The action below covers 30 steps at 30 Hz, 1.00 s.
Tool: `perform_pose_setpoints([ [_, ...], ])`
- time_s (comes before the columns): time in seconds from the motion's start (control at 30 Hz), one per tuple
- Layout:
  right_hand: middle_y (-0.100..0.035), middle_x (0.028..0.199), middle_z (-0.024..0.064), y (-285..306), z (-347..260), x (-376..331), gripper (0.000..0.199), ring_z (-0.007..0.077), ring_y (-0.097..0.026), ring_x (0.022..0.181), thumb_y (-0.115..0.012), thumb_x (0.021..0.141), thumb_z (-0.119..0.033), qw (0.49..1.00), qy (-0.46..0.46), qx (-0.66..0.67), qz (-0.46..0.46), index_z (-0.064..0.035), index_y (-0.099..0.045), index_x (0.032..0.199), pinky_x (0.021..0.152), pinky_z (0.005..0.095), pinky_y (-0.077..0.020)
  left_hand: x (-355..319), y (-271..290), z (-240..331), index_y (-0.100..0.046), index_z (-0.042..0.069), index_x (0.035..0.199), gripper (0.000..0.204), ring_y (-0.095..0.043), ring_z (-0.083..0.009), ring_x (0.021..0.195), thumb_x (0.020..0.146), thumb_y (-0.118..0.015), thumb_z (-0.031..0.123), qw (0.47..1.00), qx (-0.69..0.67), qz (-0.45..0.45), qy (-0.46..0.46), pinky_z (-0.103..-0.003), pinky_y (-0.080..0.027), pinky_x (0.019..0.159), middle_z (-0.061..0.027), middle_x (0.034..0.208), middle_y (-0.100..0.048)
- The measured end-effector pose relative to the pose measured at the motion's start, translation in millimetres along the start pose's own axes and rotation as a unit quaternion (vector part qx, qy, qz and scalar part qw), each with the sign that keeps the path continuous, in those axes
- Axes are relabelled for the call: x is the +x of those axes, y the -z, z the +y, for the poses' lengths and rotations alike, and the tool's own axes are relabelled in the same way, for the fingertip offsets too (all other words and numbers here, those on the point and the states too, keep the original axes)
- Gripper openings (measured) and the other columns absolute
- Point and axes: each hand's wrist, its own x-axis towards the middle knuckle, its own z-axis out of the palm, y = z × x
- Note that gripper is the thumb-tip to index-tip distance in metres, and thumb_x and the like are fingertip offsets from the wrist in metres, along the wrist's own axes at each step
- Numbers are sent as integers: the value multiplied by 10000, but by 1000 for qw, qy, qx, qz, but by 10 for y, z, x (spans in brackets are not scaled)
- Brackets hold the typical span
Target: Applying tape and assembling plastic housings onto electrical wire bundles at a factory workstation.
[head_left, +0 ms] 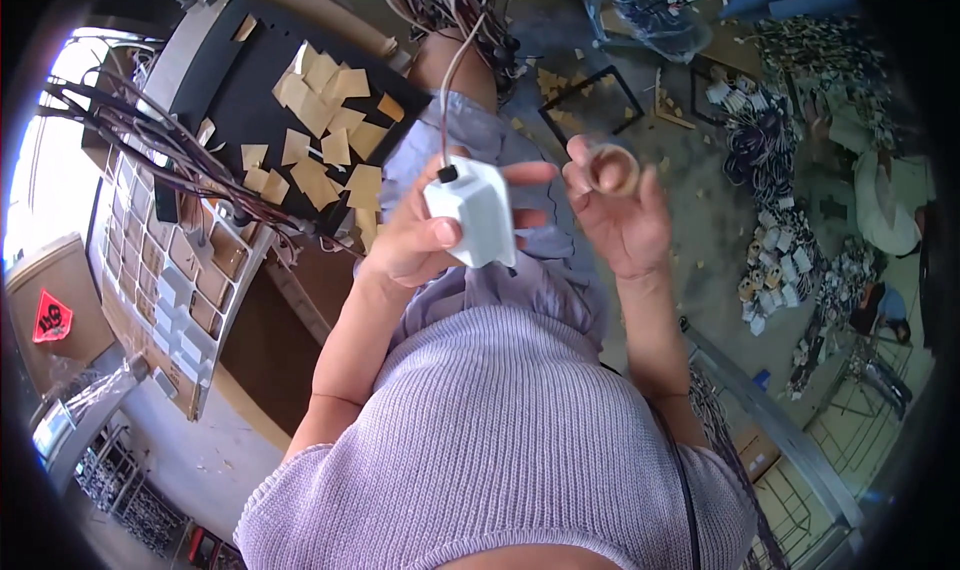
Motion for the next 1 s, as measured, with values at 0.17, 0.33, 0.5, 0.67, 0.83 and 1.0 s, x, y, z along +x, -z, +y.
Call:
perform_pose_setpoints([
  [0.17,-440,1274,131,-101,-50,54,250,237,-525,1085,-676,869,-301,969,42,-244,0,-55,-647,902,951,358,-407,-5,-88,-5,-419,92,1213,585,-585,-412,1098,741,-764,134,996,44,73,8,-490,-469,960,-282,1209,-561],
  [0.33,-492,1239,146,-189,-153,97,184,256,-529,1143,-729,793,-95,918,114,-380,-29,-6,-621,913,970,365,-426,-70,-3,38,-437,81,1216,618,-610,-373,1073,707,-787,81,1000,2,27,3,-482,-474,961,-248,1164,-600],
  [0.5,-515,1208,138,-209,-86,101,239,222,-559,1091,-737,749,54,875,162,-456,-17,11,-585,929,924,321,-471,46,-145,74,-652,11,995,371,-395,-320,1327,692,-812,153,884,446,-85,-106,-394,-404,991,-211,1408,-423],
  [0.67,-549,1131,77,-216,-73,92,295,140,-588,1000,-726,786,11,936,92,-332,72,-11,-527,1004,871,285,-482,101,-215,37,-660,34,1040,399,-471,-317,1261,660,-774,75,751,646,-35,-134,-396,-430,984,-205,1406,-415],
  [0.83,-571,1107,43,-163,-85,102,439,123,-553,1063,-773,762,-140,977,-36,-209,23,-37,-508,1097,908,265,-434,87,-189,28,-700,10,990,379,-497,-296,1224,651,-812,138,787,590,-20,-179,-407,-422,990,-250,1437,-330],
  [1.0,-570,1150,48,27,-63,140,505,139,-546,1088,-743,799,-205,979,-150,-139,3,-27,-489,1196,946,283,-420,64,-194,41,-689,-15,989,438,-463,-307,1239,628,-855,170,905,417,-3,-88,-415,-366,1017,-237,1367,-430],
])
